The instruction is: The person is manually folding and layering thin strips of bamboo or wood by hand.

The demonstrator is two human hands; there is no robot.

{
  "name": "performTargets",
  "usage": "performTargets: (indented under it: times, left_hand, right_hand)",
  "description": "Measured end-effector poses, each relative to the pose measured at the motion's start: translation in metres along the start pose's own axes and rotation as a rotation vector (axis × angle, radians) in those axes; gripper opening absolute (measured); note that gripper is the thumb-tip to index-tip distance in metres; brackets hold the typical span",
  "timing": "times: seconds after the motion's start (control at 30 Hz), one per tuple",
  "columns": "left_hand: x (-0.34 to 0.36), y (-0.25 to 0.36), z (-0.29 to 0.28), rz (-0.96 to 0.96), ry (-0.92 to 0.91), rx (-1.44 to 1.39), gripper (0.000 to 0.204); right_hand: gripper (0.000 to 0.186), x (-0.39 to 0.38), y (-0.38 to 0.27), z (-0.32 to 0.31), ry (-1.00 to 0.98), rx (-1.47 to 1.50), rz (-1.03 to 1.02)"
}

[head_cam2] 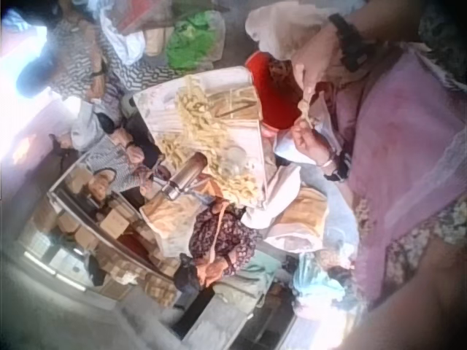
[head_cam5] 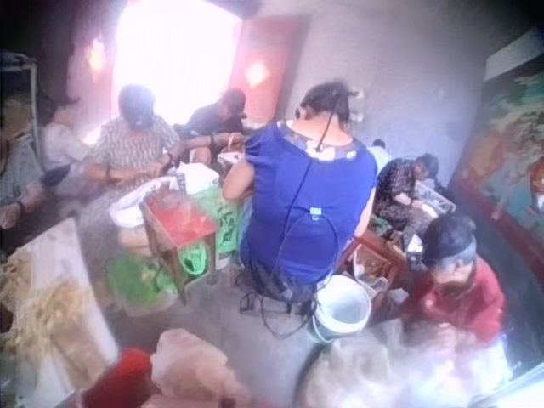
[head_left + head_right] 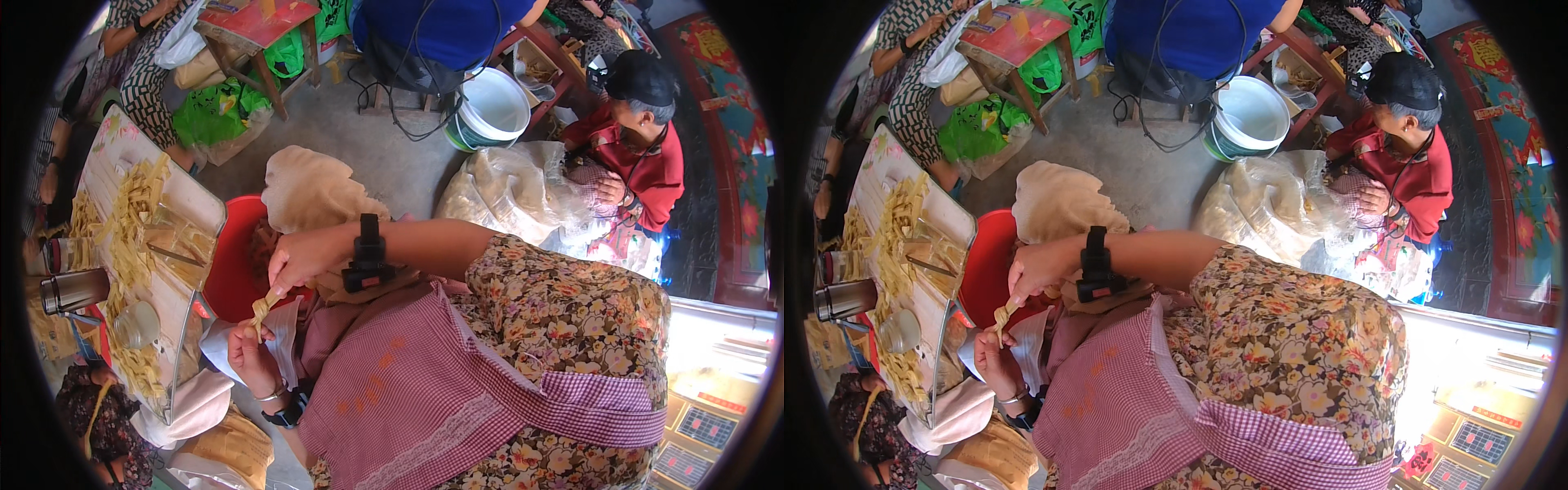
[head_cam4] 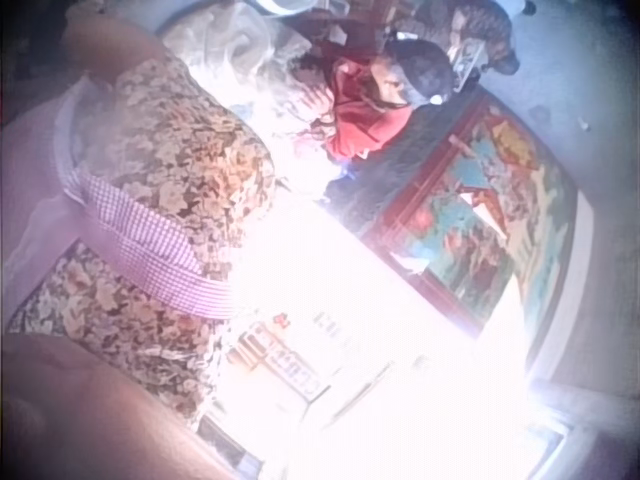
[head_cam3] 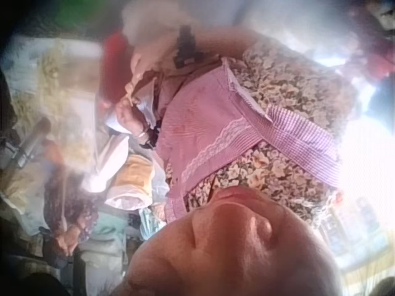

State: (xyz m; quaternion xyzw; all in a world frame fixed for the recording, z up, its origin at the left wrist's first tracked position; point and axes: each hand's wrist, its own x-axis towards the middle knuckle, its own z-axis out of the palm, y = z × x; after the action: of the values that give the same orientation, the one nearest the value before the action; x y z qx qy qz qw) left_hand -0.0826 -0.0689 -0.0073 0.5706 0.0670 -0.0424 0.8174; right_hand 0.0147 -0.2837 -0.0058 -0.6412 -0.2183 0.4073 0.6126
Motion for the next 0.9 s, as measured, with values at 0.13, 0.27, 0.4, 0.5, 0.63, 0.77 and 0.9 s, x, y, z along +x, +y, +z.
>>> performTargets:
  times: [0.13,0.27,0.4,0.5,0.63,0.77,0.9]
  left_hand:
    - [-0.003,-0.004,-0.007,0.028,0.023,0.072,0.014]
    - [0.002,0.009,-0.005,-0.051,-0.061,0.337,0.016]
    - [0.001,0.017,0.010,-0.175,-0.110,0.115,0.031]
    - [-0.005,0.016,0.006,-0.139,-0.109,0.100,0.038]
    - [-0.011,0.020,0.004,-0.169,-0.131,0.253,0.034]
    - [-0.012,0.020,0.001,-0.139,-0.111,0.288,0.028]
    - [-0.001,0.013,0.000,-0.039,0.001,0.089,0.030]
  right_hand:
    - [0.028,0.008,0.000,0.003,-0.032,-0.033,-0.079]
    - [0.026,-0.005,-0.028,-0.005,-0.099,0.073,0.129]
    - [0.023,0.000,-0.036,-0.011,-0.108,-0.042,0.159]
    - [0.023,0.007,-0.036,-0.006,-0.114,-0.064,0.186]
    - [0.022,0.009,-0.039,0.000,-0.132,-0.091,0.172]
    - [0.018,0.006,-0.034,-0.003,-0.069,-0.149,0.104]
    - [0.017,0.001,-0.039,-0.004,-0.141,-0.176,0.137]
